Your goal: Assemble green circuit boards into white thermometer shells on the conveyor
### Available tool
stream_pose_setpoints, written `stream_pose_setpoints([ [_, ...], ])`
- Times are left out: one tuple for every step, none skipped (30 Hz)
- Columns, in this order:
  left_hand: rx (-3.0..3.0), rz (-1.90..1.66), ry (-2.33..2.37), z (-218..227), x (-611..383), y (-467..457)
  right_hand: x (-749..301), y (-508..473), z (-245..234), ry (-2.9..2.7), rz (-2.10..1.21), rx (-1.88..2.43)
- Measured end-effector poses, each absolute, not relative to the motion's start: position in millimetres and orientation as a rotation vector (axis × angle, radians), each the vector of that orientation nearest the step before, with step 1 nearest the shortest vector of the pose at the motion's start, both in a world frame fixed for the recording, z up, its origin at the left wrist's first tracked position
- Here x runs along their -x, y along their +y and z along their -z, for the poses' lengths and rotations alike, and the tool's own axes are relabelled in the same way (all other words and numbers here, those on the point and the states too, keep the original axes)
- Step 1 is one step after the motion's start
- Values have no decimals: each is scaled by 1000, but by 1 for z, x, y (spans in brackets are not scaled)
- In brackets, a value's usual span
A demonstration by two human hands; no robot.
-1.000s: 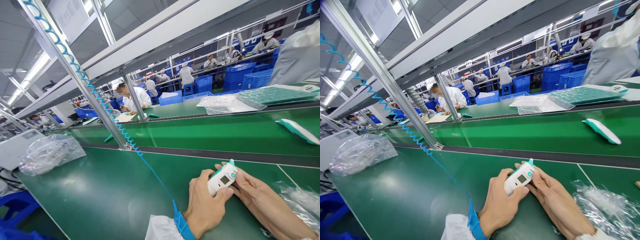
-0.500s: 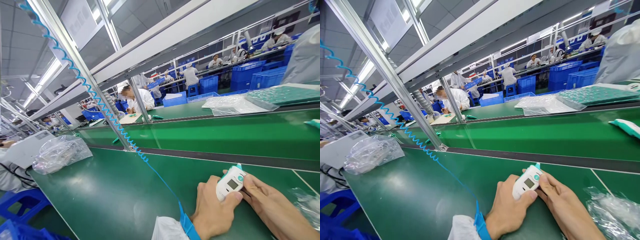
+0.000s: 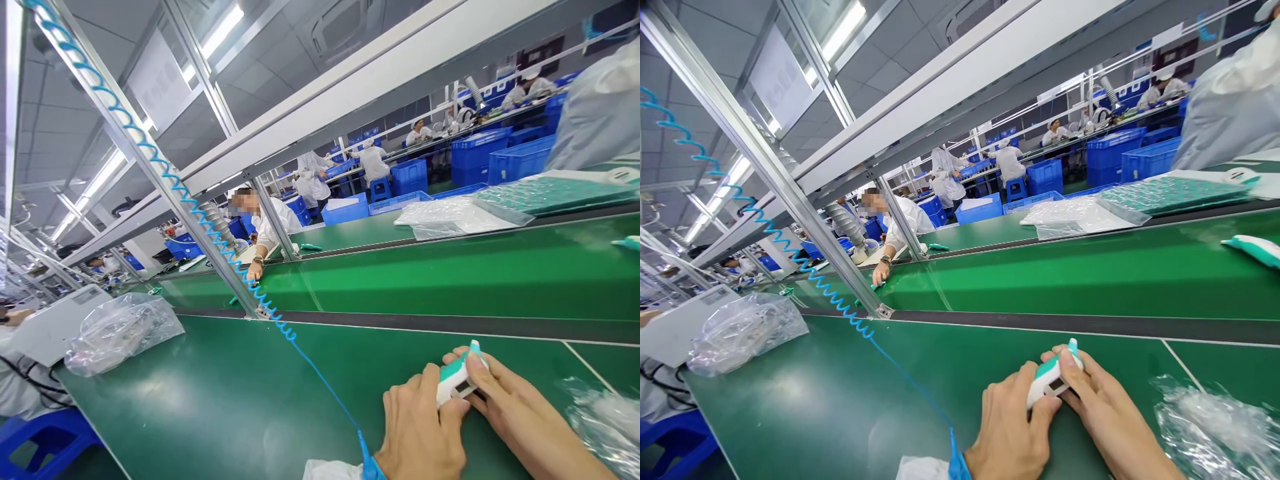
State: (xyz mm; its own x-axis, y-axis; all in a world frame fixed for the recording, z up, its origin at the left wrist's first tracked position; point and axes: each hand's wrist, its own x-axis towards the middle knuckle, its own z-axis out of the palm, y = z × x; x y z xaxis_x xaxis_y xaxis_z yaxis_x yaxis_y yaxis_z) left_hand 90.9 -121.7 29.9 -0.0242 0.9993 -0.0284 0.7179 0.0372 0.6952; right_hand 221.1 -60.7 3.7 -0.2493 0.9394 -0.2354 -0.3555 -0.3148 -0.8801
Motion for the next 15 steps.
stream_pose_setpoints([
  [-1746,-724,1799,-29,-88,-118,-221,-60,-3,-883,-1734,971],
  [-1737,-776,1809,-29,-84,-114,-221,-59,-2,-871,-1717,963],
  [-1700,-850,1827,-29,-78,-107,-220,-59,-2,-866,-1691,962],
  [-1618,-930,1858,-30,-71,-99,-220,-59,-1,-866,-1657,965],
  [-1518,-1000,1893,-32,-62,-88,-219,-59,0,-878,-1631,963],
  [-1414,-1037,1924,-35,-52,-74,-218,-59,1,-887,-1613,960],
  [-1269,-1012,1975,-39,-42,-57,-218,-59,2,-897,-1604,948],
  [-1211,-990,1995,-44,-31,-39,-217,-59,2,-903,-1599,926],
  [-1185,-968,1997,-48,-21,-18,-216,-59,3,-897,-1594,903],
  [-1170,-947,1994,-52,-11,3,-216,-59,3,-884,-1586,882],
  [-1154,-927,2001,-56,-2,24,-215,-59,3,-867,-1581,867],
  [-1148,-918,2009,-59,5,43,-215,-60,3,-850,-1578,857],
  [-1149,-919,2029,-61,11,61,-215,-60,2,-840,-1582,851],
  [-1155,-933,2064,-61,16,75,-214,-61,2,-830,-1588,851],
  [-1170,-956,2117,-61,19,87,-214,-61,1,-822,-1594,849],
])
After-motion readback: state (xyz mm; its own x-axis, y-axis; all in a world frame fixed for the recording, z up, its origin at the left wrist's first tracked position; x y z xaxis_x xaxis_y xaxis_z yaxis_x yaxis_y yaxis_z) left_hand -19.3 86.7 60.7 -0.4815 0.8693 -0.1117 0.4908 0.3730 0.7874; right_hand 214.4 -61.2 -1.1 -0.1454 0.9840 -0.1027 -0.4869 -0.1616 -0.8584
